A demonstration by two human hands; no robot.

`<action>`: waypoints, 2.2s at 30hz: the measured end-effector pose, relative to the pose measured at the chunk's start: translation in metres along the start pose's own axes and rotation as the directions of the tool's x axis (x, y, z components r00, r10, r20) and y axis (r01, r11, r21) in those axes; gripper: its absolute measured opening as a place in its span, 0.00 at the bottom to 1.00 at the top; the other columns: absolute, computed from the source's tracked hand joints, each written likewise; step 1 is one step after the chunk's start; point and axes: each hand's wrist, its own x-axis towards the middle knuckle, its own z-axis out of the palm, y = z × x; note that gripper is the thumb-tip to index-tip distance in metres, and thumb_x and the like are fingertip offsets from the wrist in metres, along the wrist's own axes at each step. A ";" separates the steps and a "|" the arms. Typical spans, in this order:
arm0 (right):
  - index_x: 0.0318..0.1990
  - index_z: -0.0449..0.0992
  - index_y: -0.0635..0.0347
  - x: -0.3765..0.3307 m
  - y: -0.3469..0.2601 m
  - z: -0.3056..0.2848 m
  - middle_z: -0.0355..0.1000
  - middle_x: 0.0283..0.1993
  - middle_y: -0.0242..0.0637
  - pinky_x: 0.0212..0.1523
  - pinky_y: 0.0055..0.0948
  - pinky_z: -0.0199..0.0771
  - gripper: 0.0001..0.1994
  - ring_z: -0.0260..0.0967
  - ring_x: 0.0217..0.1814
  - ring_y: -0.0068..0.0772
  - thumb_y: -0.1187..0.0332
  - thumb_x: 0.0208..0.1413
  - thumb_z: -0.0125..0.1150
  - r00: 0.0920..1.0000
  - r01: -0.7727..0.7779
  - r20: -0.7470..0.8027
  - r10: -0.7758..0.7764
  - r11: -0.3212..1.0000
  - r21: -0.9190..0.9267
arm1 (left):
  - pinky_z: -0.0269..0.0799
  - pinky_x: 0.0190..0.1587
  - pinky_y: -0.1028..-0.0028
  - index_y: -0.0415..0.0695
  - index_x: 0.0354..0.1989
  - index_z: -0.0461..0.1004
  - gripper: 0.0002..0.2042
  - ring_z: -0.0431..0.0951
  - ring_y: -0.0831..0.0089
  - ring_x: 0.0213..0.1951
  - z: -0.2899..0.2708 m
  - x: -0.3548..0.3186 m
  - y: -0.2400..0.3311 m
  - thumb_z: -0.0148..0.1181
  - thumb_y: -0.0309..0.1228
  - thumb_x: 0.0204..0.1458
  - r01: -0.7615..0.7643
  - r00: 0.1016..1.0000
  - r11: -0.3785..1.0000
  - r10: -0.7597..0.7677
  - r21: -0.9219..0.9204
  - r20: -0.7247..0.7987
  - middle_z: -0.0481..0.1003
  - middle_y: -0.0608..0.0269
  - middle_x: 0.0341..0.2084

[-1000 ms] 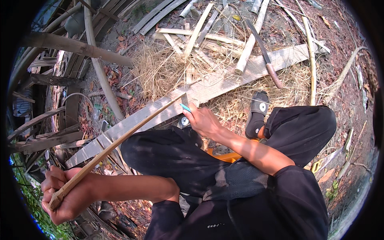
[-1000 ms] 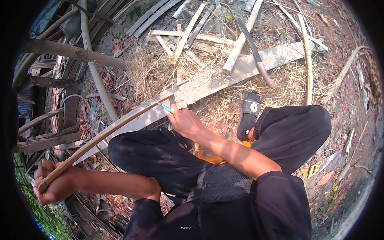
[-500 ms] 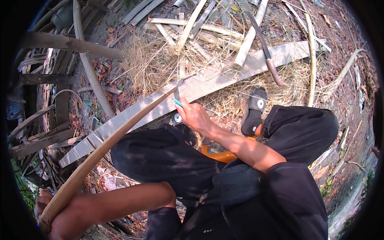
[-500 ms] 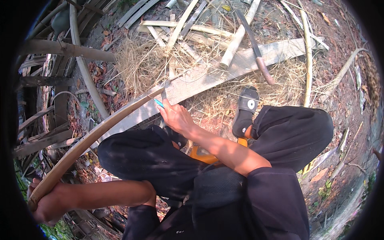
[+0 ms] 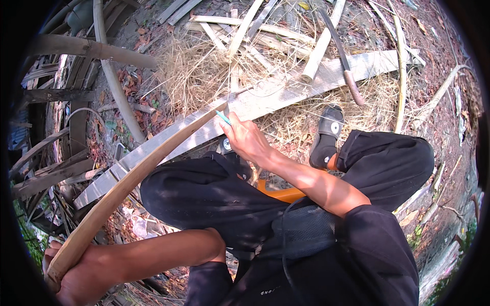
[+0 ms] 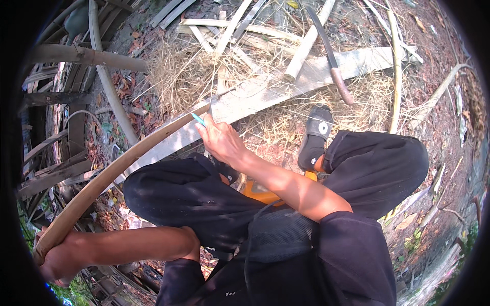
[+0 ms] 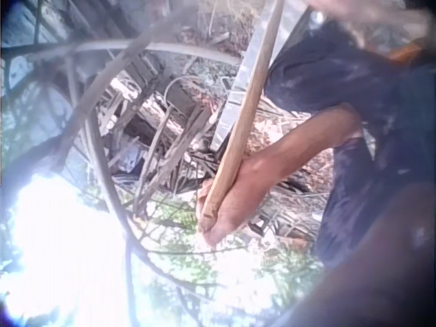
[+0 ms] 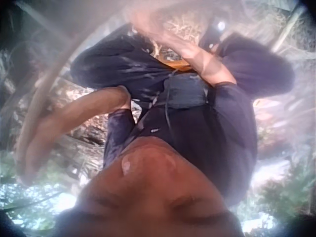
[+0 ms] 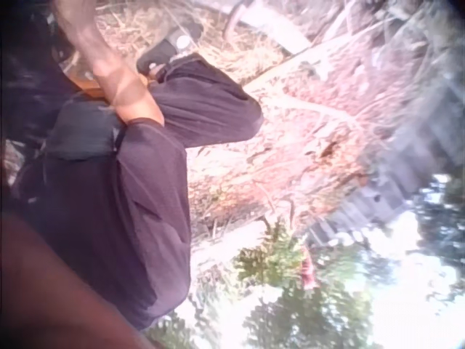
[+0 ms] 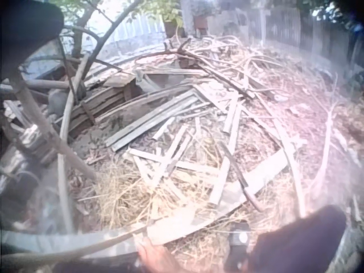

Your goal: The person sits on the ground and uses a knife to shave and shape a piece of wood. They hold the wood with one hand and carefully scrape the surface with the knife, removing thin strips of wood to refine its shape.

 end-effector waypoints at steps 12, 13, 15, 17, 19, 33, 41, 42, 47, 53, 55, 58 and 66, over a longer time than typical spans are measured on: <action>0.34 0.63 0.70 0.000 -0.022 -0.016 0.64 0.14 0.51 0.17 0.43 0.63 0.11 0.64 0.16 0.56 0.67 0.59 0.47 0.991 -0.129 0.050 0.123 0.983 0.128 | 0.73 0.19 0.62 0.35 0.19 0.61 0.17 0.71 0.59 0.15 -0.005 -0.001 0.010 0.47 0.38 0.49 0.043 0.989 0.999 -0.043 0.001 0.140 0.67 0.50 0.16; 0.34 0.63 0.70 -0.006 -0.016 -0.009 0.64 0.14 0.51 0.17 0.43 0.63 0.11 0.64 0.16 0.56 0.67 0.59 0.47 0.992 -0.126 0.044 0.122 0.985 0.120 | 0.73 0.19 0.62 0.35 0.19 0.62 0.17 0.71 0.59 0.15 -0.008 0.003 0.009 0.46 0.38 0.49 0.042 0.987 0.999 -0.045 0.020 0.155 0.67 0.50 0.16; 0.34 0.63 0.70 -0.016 0.006 0.001 0.64 0.14 0.51 0.16 0.44 0.62 0.11 0.63 0.15 0.56 0.68 0.58 0.49 1.000 -0.023 0.018 0.025 0.992 -0.122 | 0.73 0.19 0.63 0.34 0.18 0.62 0.17 0.71 0.59 0.15 -0.005 0.004 0.014 0.46 0.38 0.49 -0.001 0.990 0.995 -0.013 0.104 0.138 0.66 0.50 0.15; 0.35 0.63 0.68 -0.023 0.040 0.002 0.64 0.14 0.51 0.16 0.44 0.63 0.10 0.65 0.16 0.54 0.68 0.58 0.48 0.997 -0.065 0.030 0.073 0.978 -0.198 | 0.73 0.18 0.63 0.33 0.17 0.63 0.17 0.71 0.59 0.15 0.005 -0.006 0.024 0.45 0.37 0.48 -0.034 0.996 0.983 0.018 0.181 0.088 0.66 0.50 0.15; 0.37 0.64 0.66 -0.014 0.019 -0.003 0.66 0.14 0.51 0.23 0.46 0.70 0.11 0.66 0.19 0.58 0.64 0.59 0.47 0.968 -0.220 0.098 0.233 0.968 -0.123 | 0.72 0.17 0.62 0.33 0.15 0.63 0.17 0.71 0.59 0.14 0.011 -0.019 0.032 0.45 0.35 0.47 -0.028 0.993 0.968 -0.002 0.249 0.119 0.67 0.49 0.15; 0.34 0.64 0.67 -0.002 -0.012 -0.009 0.65 0.14 0.53 0.19 0.48 0.67 0.11 0.66 0.19 0.59 0.66 0.59 0.48 0.990 -0.096 0.100 0.097 0.995 -0.013 | 0.71 0.17 0.65 0.35 0.10 0.64 0.16 0.70 0.60 0.13 0.010 -0.028 0.030 0.51 0.34 0.42 -0.012 0.996 0.993 0.001 0.120 0.092 0.66 0.49 0.11; 0.41 0.64 0.68 -0.002 -0.001 -0.002 0.69 0.24 0.61 0.33 0.49 0.71 0.15 0.70 0.31 0.60 0.61 0.60 0.46 0.944 -0.187 0.256 0.207 0.977 -0.101 | 0.72 0.21 0.66 0.33 0.14 0.67 0.19 0.70 0.62 0.15 0.007 -0.017 0.035 0.45 0.39 0.46 0.033 0.992 0.992 -0.047 0.123 0.117 0.67 0.49 0.13; 0.41 0.64 0.66 -0.007 0.020 0.006 0.69 0.24 0.58 0.31 0.49 0.70 0.15 0.70 0.29 0.58 0.60 0.59 0.46 0.941 -0.232 0.232 0.247 0.968 -0.092 | 0.72 0.22 0.66 0.33 0.15 0.68 0.21 0.71 0.63 0.17 0.007 -0.014 0.032 0.42 0.40 0.48 0.024 0.983 0.995 -0.040 0.094 0.177 0.67 0.49 0.13; 0.41 0.65 0.64 -0.012 0.077 0.011 0.69 0.26 0.56 0.32 0.47 0.72 0.14 0.71 0.31 0.55 0.60 0.59 0.47 0.988 0.138 0.003 -0.153 0.887 -0.441 | 0.72 0.21 0.66 0.32 0.13 0.67 0.19 0.70 0.63 0.15 0.011 -0.012 0.037 0.42 0.37 0.45 0.022 0.977 0.990 -0.050 0.136 0.208 0.67 0.49 0.12; 0.41 0.64 0.63 0.007 0.051 0.009 0.71 0.30 0.56 0.37 0.47 0.72 0.15 0.71 0.35 0.55 0.58 0.61 0.42 0.905 -0.287 0.190 0.380 0.877 -0.384 | 0.73 0.17 0.67 0.31 0.10 0.65 0.18 0.69 0.60 0.12 0.013 -0.017 0.032 0.43 0.34 0.41 0.013 0.997 0.984 -0.027 0.179 0.075 0.67 0.46 0.10; 0.38 0.64 0.64 0.005 0.063 0.004 0.71 0.32 0.54 0.39 0.45 0.71 0.16 0.71 0.37 0.54 0.58 0.61 0.41 0.923 -0.223 0.210 0.322 0.893 -0.391 | 0.73 0.16 0.67 0.30 0.09 0.65 0.17 0.70 0.59 0.11 0.019 -0.020 0.031 0.43 0.33 0.39 0.019 0.999 0.985 -0.024 0.170 0.028 0.67 0.45 0.10; 0.38 0.65 0.65 0.013 0.055 0.005 0.71 0.34 0.55 0.43 0.44 0.70 0.18 0.70 0.39 0.54 0.56 0.61 0.39 0.931 -0.212 0.216 0.293 0.919 -0.333 | 0.73 0.14 0.68 0.30 0.09 0.64 0.16 0.70 0.60 0.11 0.012 -0.013 0.020 0.44 0.32 0.37 0.052 0.997 0.994 -0.056 0.094 0.047 0.67 0.45 0.10; 0.40 0.65 0.65 0.004 0.060 0.015 0.72 0.35 0.56 0.43 0.45 0.71 0.17 0.71 0.42 0.54 0.57 0.60 0.40 0.901 -0.294 0.196 0.388 0.875 -0.384 | 0.71 0.20 0.70 0.33 0.12 0.67 0.16 0.68 0.65 0.13 0.012 -0.016 0.030 0.44 0.34 0.42 0.074 0.990 0.979 -0.095 0.188 0.102 0.67 0.51 0.11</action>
